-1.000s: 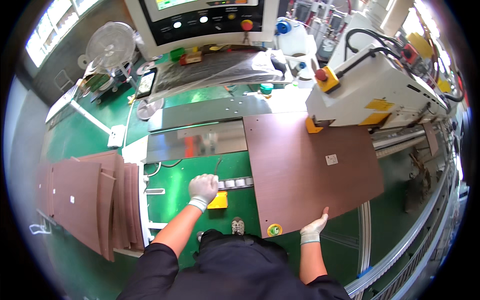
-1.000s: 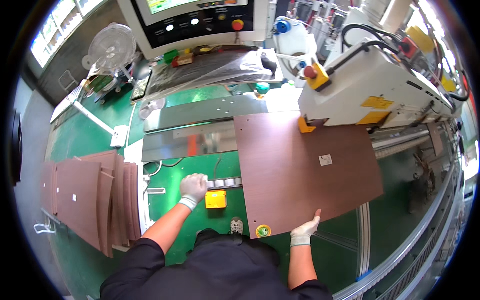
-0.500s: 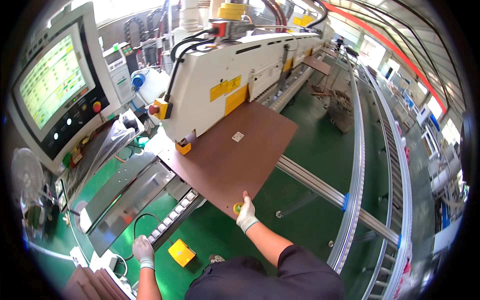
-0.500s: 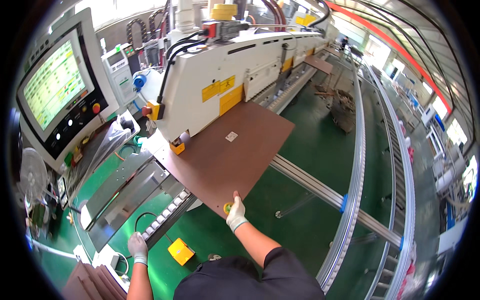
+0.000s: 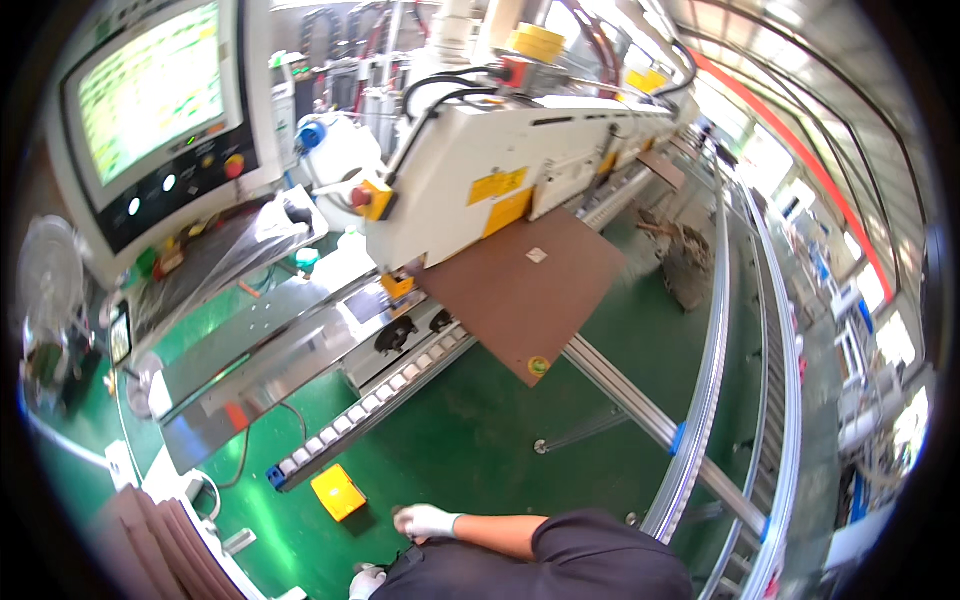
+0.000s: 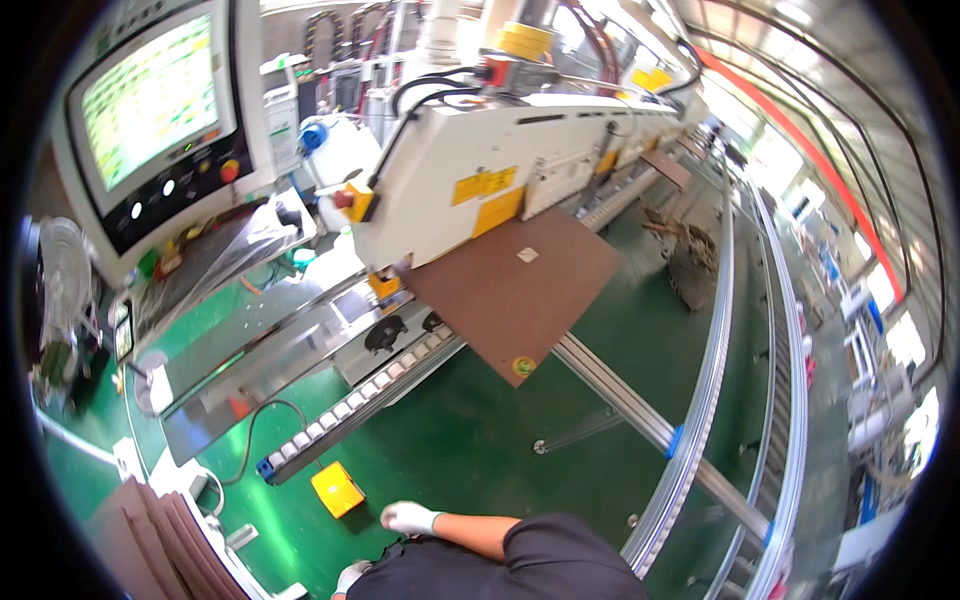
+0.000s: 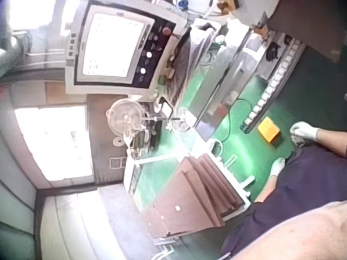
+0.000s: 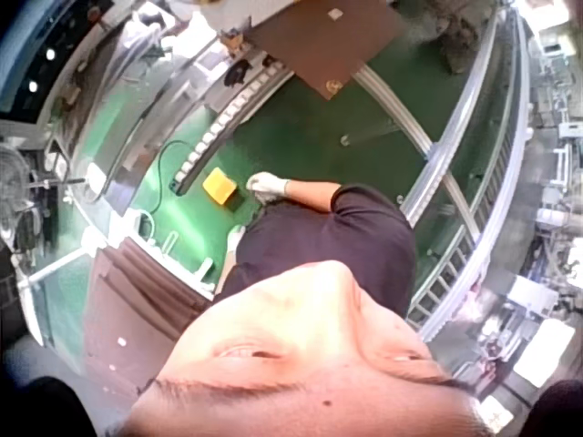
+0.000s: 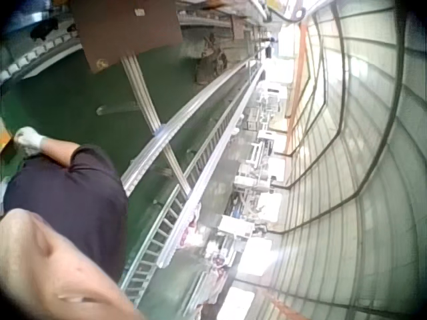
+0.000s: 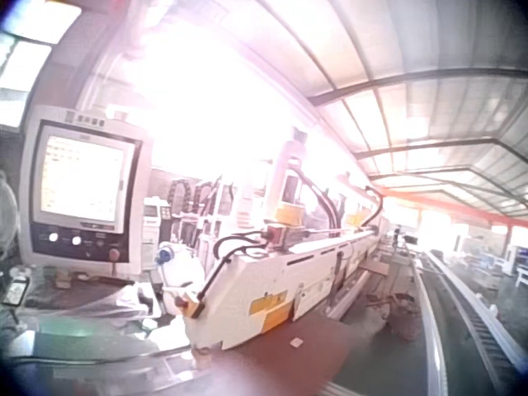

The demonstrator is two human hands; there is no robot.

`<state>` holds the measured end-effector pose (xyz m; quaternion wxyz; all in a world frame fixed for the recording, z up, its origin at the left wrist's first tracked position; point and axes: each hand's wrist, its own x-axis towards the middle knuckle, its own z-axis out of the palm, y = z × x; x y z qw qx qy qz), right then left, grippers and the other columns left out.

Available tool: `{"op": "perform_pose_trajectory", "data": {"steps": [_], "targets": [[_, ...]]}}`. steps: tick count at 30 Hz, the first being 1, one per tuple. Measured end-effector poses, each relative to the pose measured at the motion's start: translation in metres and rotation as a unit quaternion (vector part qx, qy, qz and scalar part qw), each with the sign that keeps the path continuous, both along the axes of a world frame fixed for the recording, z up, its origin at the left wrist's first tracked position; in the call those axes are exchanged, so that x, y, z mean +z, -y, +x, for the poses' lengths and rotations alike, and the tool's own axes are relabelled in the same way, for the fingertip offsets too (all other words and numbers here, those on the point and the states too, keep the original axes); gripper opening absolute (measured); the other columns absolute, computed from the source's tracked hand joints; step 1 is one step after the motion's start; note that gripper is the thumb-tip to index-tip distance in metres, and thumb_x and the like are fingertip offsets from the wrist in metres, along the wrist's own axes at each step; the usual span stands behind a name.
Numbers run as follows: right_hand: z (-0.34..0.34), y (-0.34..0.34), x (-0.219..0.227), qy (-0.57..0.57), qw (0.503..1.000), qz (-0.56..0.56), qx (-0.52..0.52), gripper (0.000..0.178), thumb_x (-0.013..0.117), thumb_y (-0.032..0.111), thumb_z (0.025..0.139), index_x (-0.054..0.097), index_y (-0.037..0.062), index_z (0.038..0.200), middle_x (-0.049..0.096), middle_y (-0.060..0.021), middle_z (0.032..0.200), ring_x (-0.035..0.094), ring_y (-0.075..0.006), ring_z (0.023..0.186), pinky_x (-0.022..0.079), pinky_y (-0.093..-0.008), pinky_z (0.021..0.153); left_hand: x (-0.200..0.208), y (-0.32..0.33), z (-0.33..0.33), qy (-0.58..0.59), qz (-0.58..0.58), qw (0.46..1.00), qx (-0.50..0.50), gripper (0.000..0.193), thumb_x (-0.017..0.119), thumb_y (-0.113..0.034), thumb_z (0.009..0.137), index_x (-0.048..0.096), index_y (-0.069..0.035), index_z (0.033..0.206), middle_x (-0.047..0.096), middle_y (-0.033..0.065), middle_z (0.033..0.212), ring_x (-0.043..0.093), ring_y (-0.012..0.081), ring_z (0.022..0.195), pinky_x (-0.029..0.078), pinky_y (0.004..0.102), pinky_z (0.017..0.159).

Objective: The person picks up wooden panels from a stack and feeds them one at a time into a large woodworking machine, repeating the process for multiple panels.

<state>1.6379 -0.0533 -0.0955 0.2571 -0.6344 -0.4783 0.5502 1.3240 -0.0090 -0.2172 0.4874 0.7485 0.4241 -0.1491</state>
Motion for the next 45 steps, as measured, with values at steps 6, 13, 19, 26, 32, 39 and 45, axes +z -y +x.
{"op": "perform_pose_trajectory", "data": {"steps": [6,13,19,26,32,39,45], "targets": [[-0.06,0.011,-0.068,0.138,0.861,-0.173,0.459,0.036,0.067,0.022,0.075,0.071,0.0096,0.109,0.07,-0.019,0.107,0.068,-0.0357,0.097,0.053,-0.0434,0.083,-0.121,0.095,-0.056,0.039,-0.244,0.965,-0.086,0.025,0.061,-0.026,0.09,0.07,-0.006,0.103,0.07,0.0153,0.106,0.061,0.0244,0.088,0.047,0.0375,0.088],[-0.113,0.047,-0.206,0.074,0.77,-0.472,0.423,0.055,0.067,0.017,0.076,0.055,0.0044,0.129,0.07,-0.0164,0.109,0.068,-0.0338,0.1,0.053,-0.0425,0.084,-0.044,0.086,-0.056,-0.096,-0.411,0.901,-0.102,0.037,0.051,-0.035,0.095,0.066,-0.005,0.113,0.065,0.0171,0.122,0.059,0.026,0.107,0.044,0.0358,0.098],[-0.117,0.025,-0.086,0.144,0.816,-0.419,0.371,0.038,0.062,0.022,0.083,0.064,0.0071,0.118,0.07,-0.0161,0.107,0.067,-0.0336,0.099,0.051,-0.042,0.087,0.007,0.079,-0.029,-0.157,-0.309,0.926,-0.151,0.047,0.055,-0.034,0.089,0.066,0.001,0.118,0.064,0.0209,0.125,0.062,0.0313,0.112,0.044,0.0348,0.101],[-0.094,0.039,-0.037,0.166,0.883,-0.191,0.397,0.041,0.06,0.038,0.087,0.07,0.0117,0.117,0.068,-0.0156,0.118,0.064,-0.0338,0.111,0.049,-0.0404,0.096,0.028,0.081,-0.049,-0.076,-0.085,0.961,-0.253,0.034,0.049,-0.024,0.092,0.072,-0.007,0.11,0.067,0.0184,0.121,0.065,0.0303,0.113,0.051,0.0414,0.092],[-0.076,0.06,-0.033,0.216,0.908,-0.229,0.275,0.048,0.06,0.044,0.09,0.068,0.0094,0.121,0.069,-0.0154,0.118,0.064,-0.0332,0.112,0.048,-0.0383,0.098,0.082,0.072,-0.058,-0.161,0.055,0.968,-0.183,0.033,0.046,-0.02,0.093,0.072,-0.009,0.111,0.071,0.0143,0.111,0.069,0.03,0.104,0.055,0.0474,0.079],[-0.075,0.055,-0.047,0.222,0.921,-0.161,0.277,0.038,0.059,0.036,0.091,0.07,0.011,0.117,0.07,-0.0124,0.114,0.065,-0.0294,0.109,0.049,-0.0378,0.097,0.048,0.093,-0.102,-0.198,0.038,0.973,-0.111,0.046,0.038,-0.024,0.098,0.051,-0.012,0.14,0.061,0.013,0.134,0.06,0.0283,0.121,0.052,0.0498,0.089],[-0.122,0.003,-0.046,0.225,0.913,-0.19,0.282,0.028,0.059,0.024,0.089,0.074,0.0092,0.108,0.073,-0.0107,0.107,0.068,-0.0235,0.102,0.051,-0.0343,0.094,0.077,0.065,-0.168,-0.078,0.015,0.99,0.12,0.033,0.045,-0.03,0.095,0.062,-0.005,0.108,0.067,0.0197,0.102,0.066,0.0375,0.095,0.052,0.0488,0.082]]}}
